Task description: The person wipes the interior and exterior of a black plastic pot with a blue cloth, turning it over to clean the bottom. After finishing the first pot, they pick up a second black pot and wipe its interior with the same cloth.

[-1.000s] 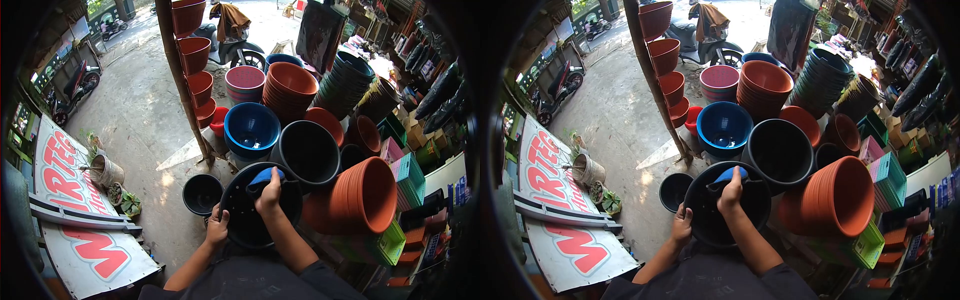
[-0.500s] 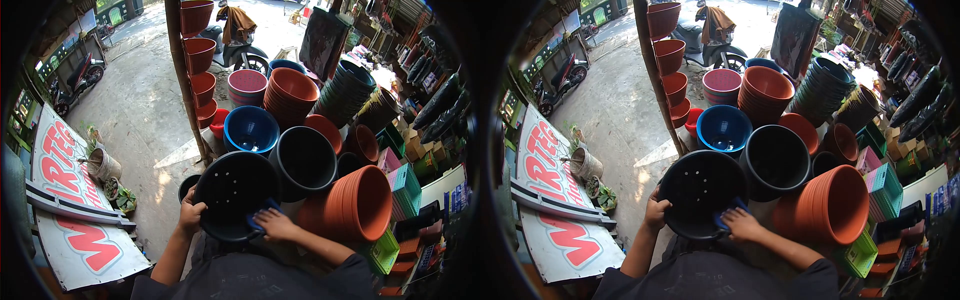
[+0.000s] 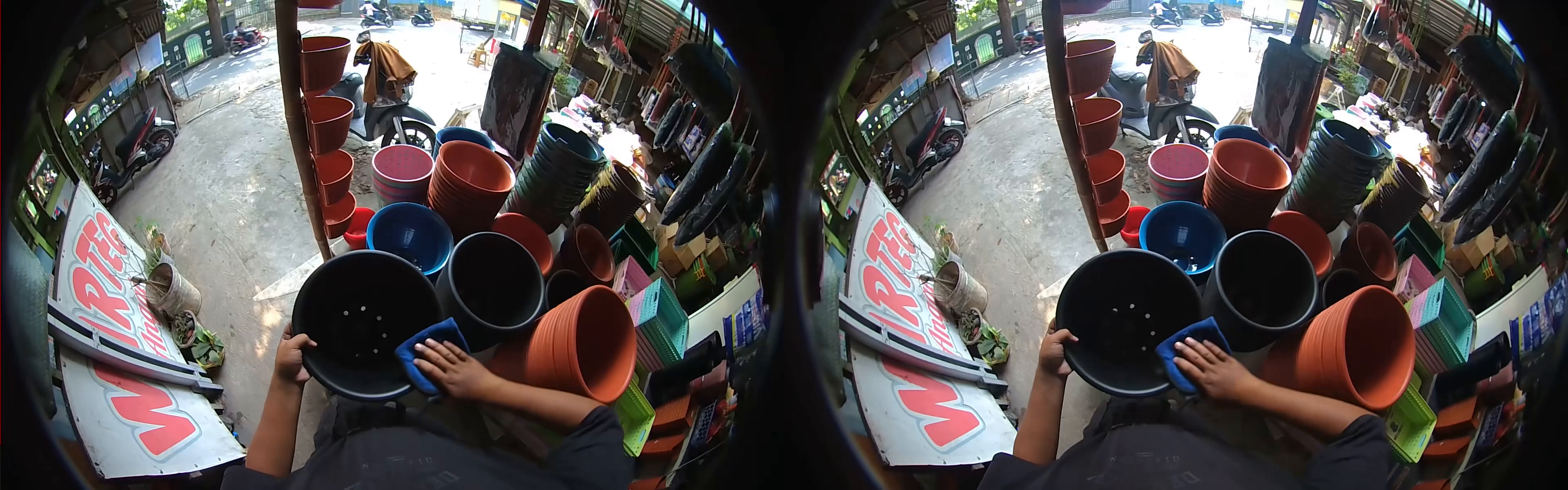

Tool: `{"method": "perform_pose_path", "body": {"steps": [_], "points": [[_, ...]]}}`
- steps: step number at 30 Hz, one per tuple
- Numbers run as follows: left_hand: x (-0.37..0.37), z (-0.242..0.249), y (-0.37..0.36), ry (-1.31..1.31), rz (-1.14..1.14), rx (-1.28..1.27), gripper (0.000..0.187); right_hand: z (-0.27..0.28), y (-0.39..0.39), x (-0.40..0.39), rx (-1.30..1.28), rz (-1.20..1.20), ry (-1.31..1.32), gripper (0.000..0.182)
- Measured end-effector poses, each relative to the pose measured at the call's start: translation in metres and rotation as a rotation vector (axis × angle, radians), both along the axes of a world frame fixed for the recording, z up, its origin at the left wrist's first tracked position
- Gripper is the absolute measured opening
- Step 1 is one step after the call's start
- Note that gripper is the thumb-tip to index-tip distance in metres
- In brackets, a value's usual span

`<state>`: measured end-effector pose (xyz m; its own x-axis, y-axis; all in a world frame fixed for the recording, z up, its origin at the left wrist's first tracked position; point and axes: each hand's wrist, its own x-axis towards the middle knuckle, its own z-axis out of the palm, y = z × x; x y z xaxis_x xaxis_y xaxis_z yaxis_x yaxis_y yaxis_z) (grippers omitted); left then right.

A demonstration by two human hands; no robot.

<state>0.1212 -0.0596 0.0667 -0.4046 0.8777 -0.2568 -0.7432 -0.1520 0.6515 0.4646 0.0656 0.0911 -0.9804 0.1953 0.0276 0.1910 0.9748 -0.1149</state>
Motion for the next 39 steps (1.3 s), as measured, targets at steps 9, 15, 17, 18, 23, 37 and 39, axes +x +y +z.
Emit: {"method": "perform_pose_path", "body": {"steps": [9, 15, 17, 18, 23, 37, 39], "points": [[0.043, -0.037, 0.020, -0.025, 0.321, -0.156, 0.038, 0.017, -0.087, -0.109, -0.155, -0.336, 0.298, 0.086], [0.079, -0.001, 0.019, -0.011, 0.283, -0.081, 0.019, 0.022, -0.069, -0.105, -0.118, -0.317, 0.225, 0.029], [0.087, 0.017, 0.019, -0.112, 0.255, 0.014, 0.029, 0.023, -0.071, -0.099, -0.255, -0.335, 0.175, 0.035], [0.089, 0.026, 0.018, -0.209, 0.219, 0.113, 0.046, 0.024, -0.072, -0.098, -0.389, -0.360, 0.126, 0.041], [0.086, 0.016, 0.009, -0.177, 0.096, 0.308, 0.094, 0.016, -0.085, -0.110, -0.697, -0.426, 0.166, 0.062], [0.095, -0.036, -0.020, 0.452, -0.131, 0.281, 0.087, 0.021, -0.044, -0.153, -2.040, -0.804, 0.631, 0.019], [0.105, -0.029, -0.023, 0.847, -0.117, 0.174, 0.043, 0.049, -0.024, -0.160, -2.069, -1.107, 0.914, 0.021]]}}
